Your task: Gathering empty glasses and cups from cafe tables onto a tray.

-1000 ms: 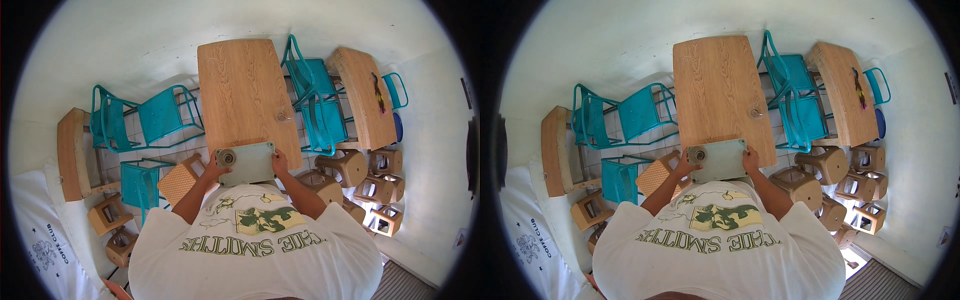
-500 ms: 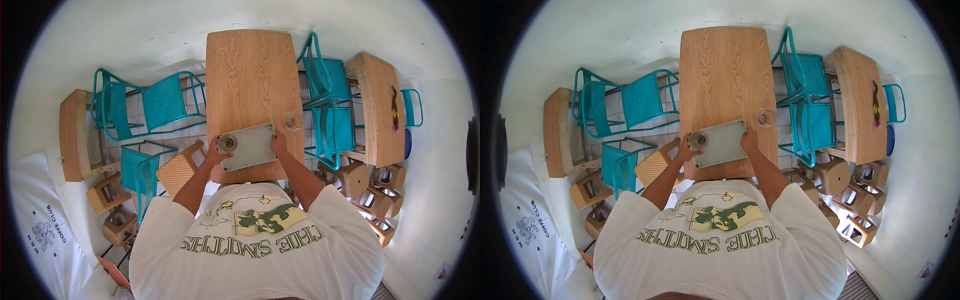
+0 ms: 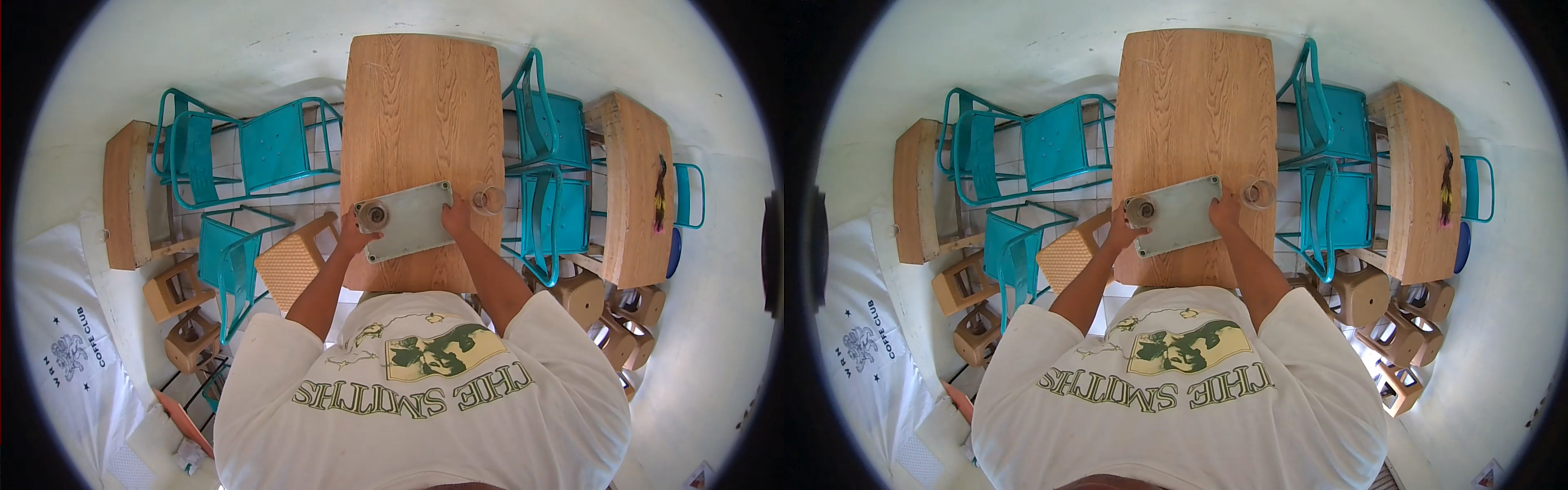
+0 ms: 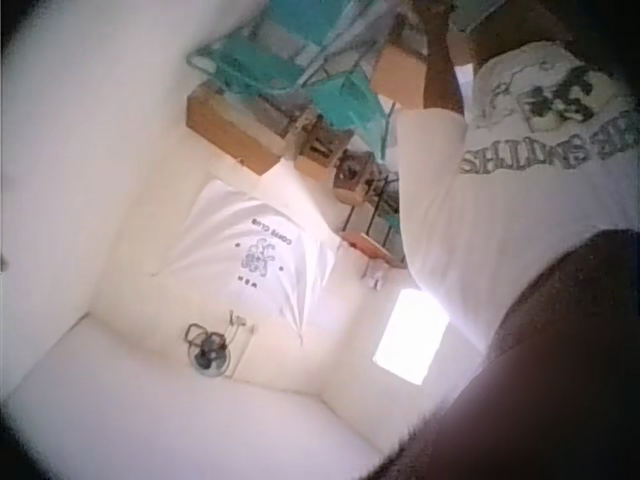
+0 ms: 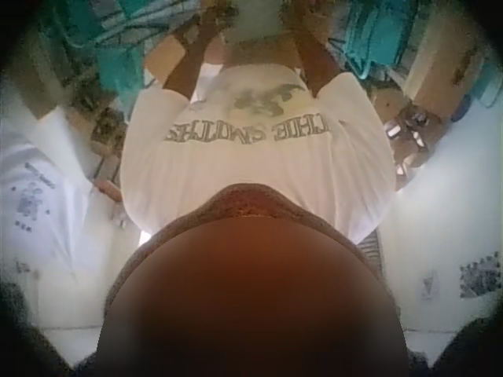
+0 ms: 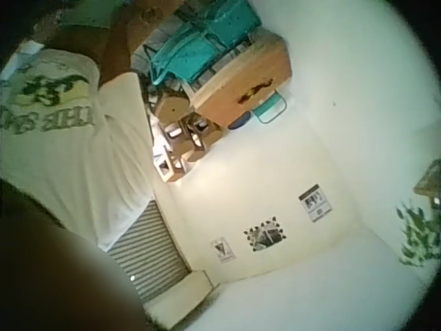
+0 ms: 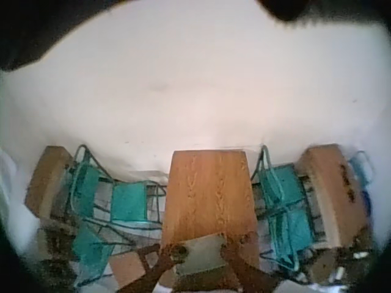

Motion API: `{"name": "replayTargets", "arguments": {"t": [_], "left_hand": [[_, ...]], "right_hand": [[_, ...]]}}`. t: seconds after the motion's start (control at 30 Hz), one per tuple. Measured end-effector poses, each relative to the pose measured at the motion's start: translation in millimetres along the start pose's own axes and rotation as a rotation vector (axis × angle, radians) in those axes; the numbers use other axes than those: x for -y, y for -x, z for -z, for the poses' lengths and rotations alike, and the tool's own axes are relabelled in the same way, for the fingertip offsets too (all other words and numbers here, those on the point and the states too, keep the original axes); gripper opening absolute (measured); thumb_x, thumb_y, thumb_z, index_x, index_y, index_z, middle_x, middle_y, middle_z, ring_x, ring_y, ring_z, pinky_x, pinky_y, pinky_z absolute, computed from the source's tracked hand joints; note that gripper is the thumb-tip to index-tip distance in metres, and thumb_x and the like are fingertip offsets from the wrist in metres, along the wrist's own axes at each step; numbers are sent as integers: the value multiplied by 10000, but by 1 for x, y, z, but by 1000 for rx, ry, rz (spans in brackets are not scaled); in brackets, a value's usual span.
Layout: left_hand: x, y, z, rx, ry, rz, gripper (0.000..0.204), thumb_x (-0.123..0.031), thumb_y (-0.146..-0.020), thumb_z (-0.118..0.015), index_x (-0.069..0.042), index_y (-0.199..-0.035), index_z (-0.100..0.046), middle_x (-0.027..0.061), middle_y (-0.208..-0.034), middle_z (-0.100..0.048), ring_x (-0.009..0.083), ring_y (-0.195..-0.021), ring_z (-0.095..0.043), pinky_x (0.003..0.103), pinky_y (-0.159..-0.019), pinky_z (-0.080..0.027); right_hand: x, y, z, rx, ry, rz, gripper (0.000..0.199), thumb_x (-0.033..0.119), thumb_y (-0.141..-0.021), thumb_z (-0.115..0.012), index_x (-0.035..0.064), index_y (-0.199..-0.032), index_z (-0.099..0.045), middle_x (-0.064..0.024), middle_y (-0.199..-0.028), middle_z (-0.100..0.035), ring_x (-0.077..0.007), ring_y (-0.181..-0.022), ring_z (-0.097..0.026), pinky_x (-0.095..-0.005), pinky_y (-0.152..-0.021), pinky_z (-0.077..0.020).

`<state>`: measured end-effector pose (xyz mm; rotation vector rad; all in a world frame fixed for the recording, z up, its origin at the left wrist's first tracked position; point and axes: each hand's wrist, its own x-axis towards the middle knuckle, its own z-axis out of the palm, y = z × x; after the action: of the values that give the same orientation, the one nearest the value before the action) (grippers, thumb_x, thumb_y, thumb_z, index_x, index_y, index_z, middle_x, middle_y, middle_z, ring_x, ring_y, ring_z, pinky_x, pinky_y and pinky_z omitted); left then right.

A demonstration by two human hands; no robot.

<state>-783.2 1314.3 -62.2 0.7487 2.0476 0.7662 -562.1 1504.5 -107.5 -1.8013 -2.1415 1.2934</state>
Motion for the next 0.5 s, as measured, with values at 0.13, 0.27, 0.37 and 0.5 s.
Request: {"name": "replayTargets", "arguments": {"t": [0.13,0.27,0.37,0.5], "left_hand": [[5,8,-3,-56,11,-28,1160,-189,-510,-906,-44,-1433,-218,197,-1275,-399,321,-1141,-488,395,-951,-440],[-3,18,-9,-68,-6,38,1156,-164,-544,-888,-7,-1444,-179,200,-1304,-398,319,-1180,-478,385,-959,-443],[4,39,-13,-77,-13,19,1095,-148,-570,-864,3,-1434,-208,207,-1319,-405,317,-1218,-455,380,-987,-421],[14,70,-20,-88,-204,-87,982,-132,-620,-809,11,-1418,-254,220,-1363,-386,344,-1269,-401,385,-1064,-343]], "right_hand": [[-7,1,0,-24,-50,50,498,186,-813,-600,43,-1271,-467,-250,-1144,-529,-416,-1081,-500,-473,-959,-383],[-43,20,2,-208,-53,158,368,164,-774,-652,11,-1099,-572,-208,-975,-596,-391,-947,-566,-452,-816,-447],[-71,52,18,-235,83,182,350,198,-756,-693,7,-1032,-591,-175,-899,-605,-343,-860,-584,-409,-766,-457],[-100,74,52,-118,-122,-84,427,275,-745,-707,-16,-1035,-590,-209,-1005,-575,-354,-987,-535,-428,-860,-420]]}}
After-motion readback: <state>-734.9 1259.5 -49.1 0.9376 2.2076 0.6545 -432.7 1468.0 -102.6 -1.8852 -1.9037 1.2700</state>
